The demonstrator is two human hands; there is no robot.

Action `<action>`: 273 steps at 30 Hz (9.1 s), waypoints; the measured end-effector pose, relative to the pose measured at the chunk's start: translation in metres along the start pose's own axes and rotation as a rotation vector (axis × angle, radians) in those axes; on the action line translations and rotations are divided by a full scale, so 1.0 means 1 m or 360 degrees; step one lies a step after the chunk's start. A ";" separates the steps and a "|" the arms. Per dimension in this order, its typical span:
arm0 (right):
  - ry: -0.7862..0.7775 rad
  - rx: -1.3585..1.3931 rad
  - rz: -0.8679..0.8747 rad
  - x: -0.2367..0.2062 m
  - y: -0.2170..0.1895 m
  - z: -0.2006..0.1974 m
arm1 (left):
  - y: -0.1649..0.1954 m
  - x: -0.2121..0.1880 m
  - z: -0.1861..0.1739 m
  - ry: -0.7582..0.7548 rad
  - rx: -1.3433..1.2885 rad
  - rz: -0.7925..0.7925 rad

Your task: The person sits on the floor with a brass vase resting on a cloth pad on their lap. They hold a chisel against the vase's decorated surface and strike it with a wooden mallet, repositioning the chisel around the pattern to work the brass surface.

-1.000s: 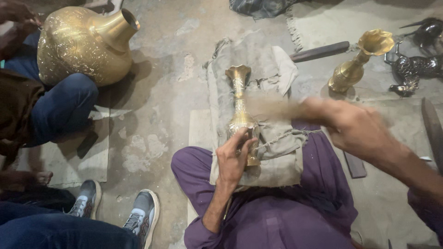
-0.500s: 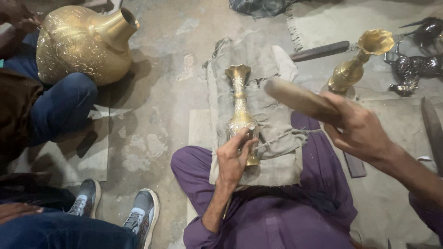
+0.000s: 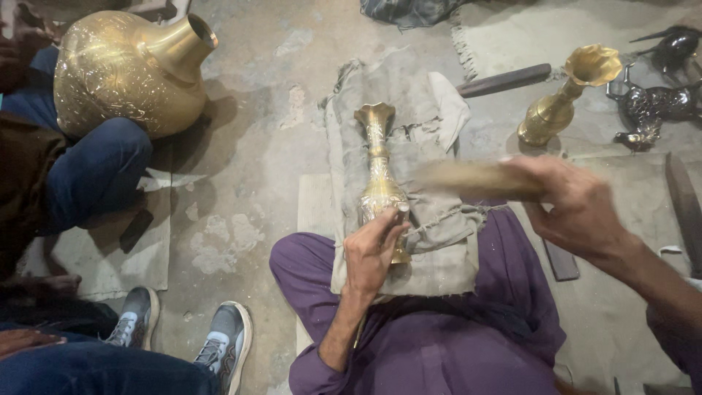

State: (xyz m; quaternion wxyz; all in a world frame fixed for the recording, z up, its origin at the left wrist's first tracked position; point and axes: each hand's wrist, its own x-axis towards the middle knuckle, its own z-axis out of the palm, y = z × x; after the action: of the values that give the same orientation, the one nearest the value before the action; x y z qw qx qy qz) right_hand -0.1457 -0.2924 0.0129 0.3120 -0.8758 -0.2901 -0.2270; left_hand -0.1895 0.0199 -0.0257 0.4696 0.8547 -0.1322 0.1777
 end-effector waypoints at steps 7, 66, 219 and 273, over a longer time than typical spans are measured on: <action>-0.0303 -0.0455 0.0125 -0.015 0.006 0.001 | -0.005 -0.002 0.000 -0.0106 0.0150 0.0082; -0.0540 0.0528 0.0971 -0.057 -0.095 0.119 | -0.099 -0.069 -0.006 0.1156 -0.1261 -0.0932; -0.0074 0.1468 0.0970 -0.075 -0.075 0.148 | -0.055 -0.011 -0.022 0.0146 -0.1135 -0.0851; -0.0515 0.0384 0.0663 -0.062 -0.100 0.137 | -0.067 -0.015 0.043 0.1004 -0.1627 -0.0862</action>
State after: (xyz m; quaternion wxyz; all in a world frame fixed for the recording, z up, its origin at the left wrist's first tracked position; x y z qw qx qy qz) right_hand -0.2258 -0.1586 -0.0781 0.4036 -0.8978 -0.1749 0.0207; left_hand -0.1690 0.0198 -0.1044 0.8607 0.4340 0.1636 0.2100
